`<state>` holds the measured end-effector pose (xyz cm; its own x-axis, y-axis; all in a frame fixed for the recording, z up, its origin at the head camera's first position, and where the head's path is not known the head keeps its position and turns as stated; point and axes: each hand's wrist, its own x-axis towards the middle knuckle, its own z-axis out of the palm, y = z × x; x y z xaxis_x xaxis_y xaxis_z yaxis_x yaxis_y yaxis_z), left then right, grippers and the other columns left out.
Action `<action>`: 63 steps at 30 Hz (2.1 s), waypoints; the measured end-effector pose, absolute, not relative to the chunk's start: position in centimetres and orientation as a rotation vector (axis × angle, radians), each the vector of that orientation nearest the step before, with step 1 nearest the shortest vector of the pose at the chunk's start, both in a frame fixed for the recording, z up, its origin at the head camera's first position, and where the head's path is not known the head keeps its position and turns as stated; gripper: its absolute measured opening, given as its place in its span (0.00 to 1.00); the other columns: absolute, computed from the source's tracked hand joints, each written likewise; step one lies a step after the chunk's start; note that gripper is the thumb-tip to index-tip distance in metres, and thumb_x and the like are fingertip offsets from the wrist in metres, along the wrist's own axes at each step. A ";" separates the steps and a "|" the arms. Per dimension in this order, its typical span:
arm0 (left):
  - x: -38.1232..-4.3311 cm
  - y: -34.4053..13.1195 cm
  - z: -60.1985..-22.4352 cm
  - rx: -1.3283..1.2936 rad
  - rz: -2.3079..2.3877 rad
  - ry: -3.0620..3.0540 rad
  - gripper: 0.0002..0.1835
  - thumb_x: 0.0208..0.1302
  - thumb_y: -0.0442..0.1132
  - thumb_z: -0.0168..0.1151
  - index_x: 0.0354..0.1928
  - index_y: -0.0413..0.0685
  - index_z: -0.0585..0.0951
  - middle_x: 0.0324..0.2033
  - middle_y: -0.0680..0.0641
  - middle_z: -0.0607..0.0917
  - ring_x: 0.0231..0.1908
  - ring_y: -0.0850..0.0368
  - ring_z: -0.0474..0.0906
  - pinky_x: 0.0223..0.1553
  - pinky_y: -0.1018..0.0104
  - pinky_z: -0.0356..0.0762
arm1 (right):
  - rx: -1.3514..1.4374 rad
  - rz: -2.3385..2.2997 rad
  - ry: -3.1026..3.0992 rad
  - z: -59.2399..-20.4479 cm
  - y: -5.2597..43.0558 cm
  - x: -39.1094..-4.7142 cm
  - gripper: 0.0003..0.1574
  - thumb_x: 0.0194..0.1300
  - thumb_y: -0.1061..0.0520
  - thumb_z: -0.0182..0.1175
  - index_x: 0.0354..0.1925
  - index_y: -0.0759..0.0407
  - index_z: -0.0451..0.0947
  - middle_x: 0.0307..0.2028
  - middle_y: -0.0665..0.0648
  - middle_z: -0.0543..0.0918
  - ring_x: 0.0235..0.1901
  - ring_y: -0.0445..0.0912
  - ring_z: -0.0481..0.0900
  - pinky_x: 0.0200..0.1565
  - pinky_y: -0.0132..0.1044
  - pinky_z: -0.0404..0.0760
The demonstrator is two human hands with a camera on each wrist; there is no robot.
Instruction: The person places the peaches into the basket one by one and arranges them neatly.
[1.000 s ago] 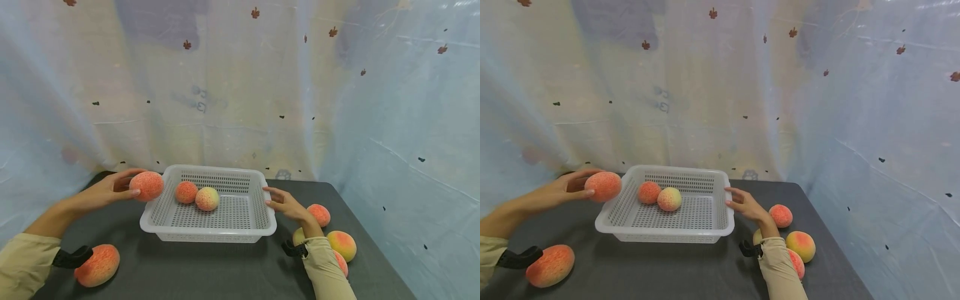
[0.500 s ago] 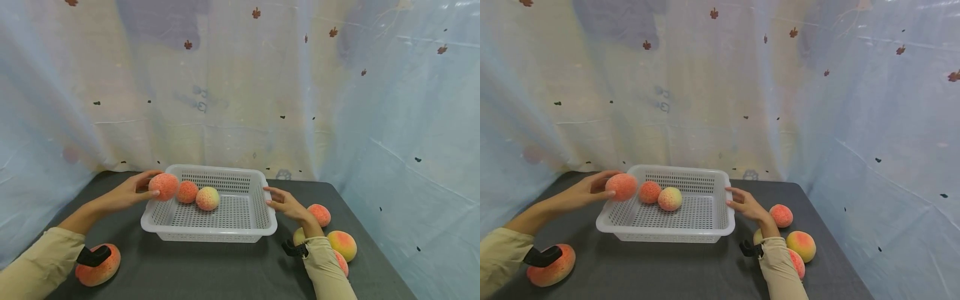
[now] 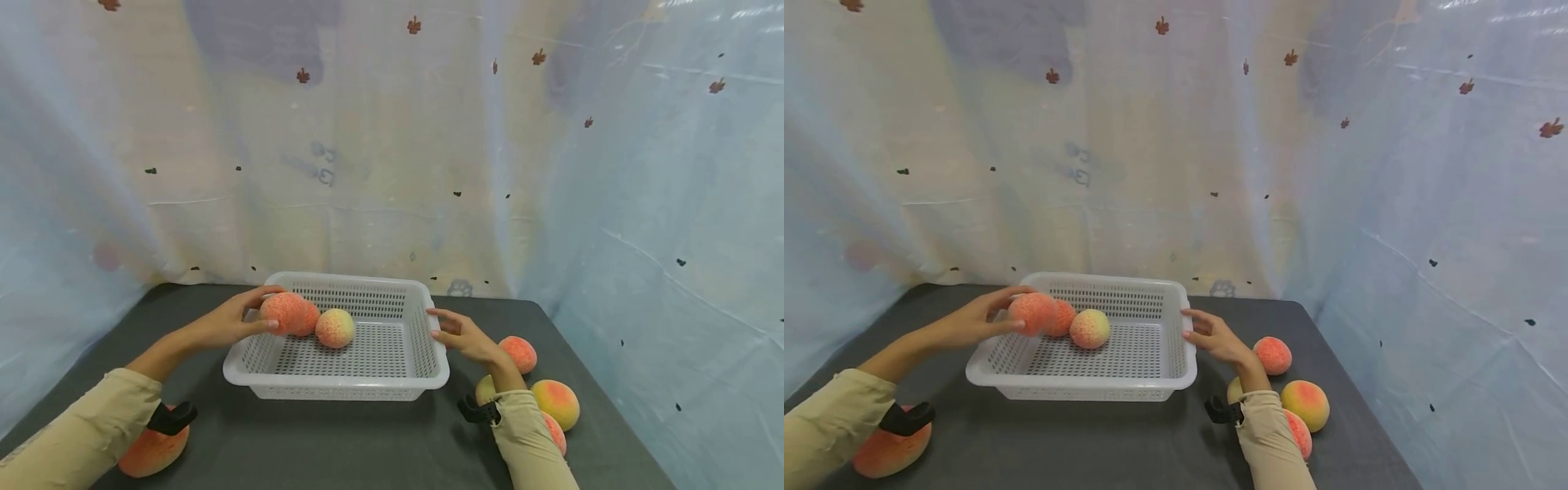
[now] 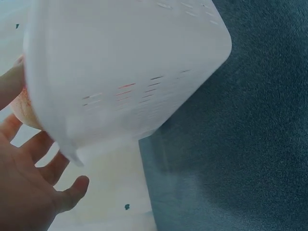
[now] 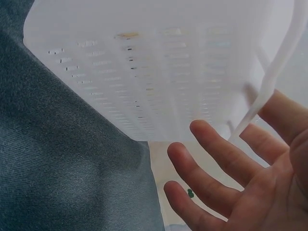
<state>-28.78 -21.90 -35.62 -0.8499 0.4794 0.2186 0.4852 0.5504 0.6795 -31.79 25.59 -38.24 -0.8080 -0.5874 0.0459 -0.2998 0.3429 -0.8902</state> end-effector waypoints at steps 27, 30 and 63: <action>-29.8 -20.1 -38.1 -0.738 -0.828 -2.905 0.39 0.62 0.52 0.71 0.72 0.49 0.69 0.63 0.36 0.80 0.72 0.27 0.56 0.61 0.17 0.51 | -0.737 -1.502 2.293 -38.5 25.6 -32.1 0.41 0.77 0.55 0.56 0.79 0.64 0.51 0.70 0.75 0.69 0.61 0.62 0.79 0.60 0.55 0.80; -29.8 -19.7 -37.9 -0.723 -0.797 -2.934 0.41 0.61 0.55 0.72 0.73 0.49 0.69 0.63 0.38 0.80 0.72 0.28 0.56 0.61 0.17 0.52 | -0.729 -1.508 2.293 -38.4 25.8 -32.0 0.42 0.77 0.54 0.56 0.79 0.64 0.52 0.70 0.74 0.69 0.61 0.63 0.79 0.60 0.56 0.80; -29.2 -18.3 -38.2 -0.484 -0.610 -3.029 0.33 0.49 0.46 0.81 0.60 0.55 0.84 0.70 0.29 0.69 0.72 0.29 0.59 0.56 0.27 0.71 | -0.813 -1.495 2.279 -38.5 25.9 -32.2 0.41 0.78 0.56 0.54 0.79 0.66 0.50 0.69 0.76 0.69 0.62 0.66 0.78 0.60 0.55 0.80</action>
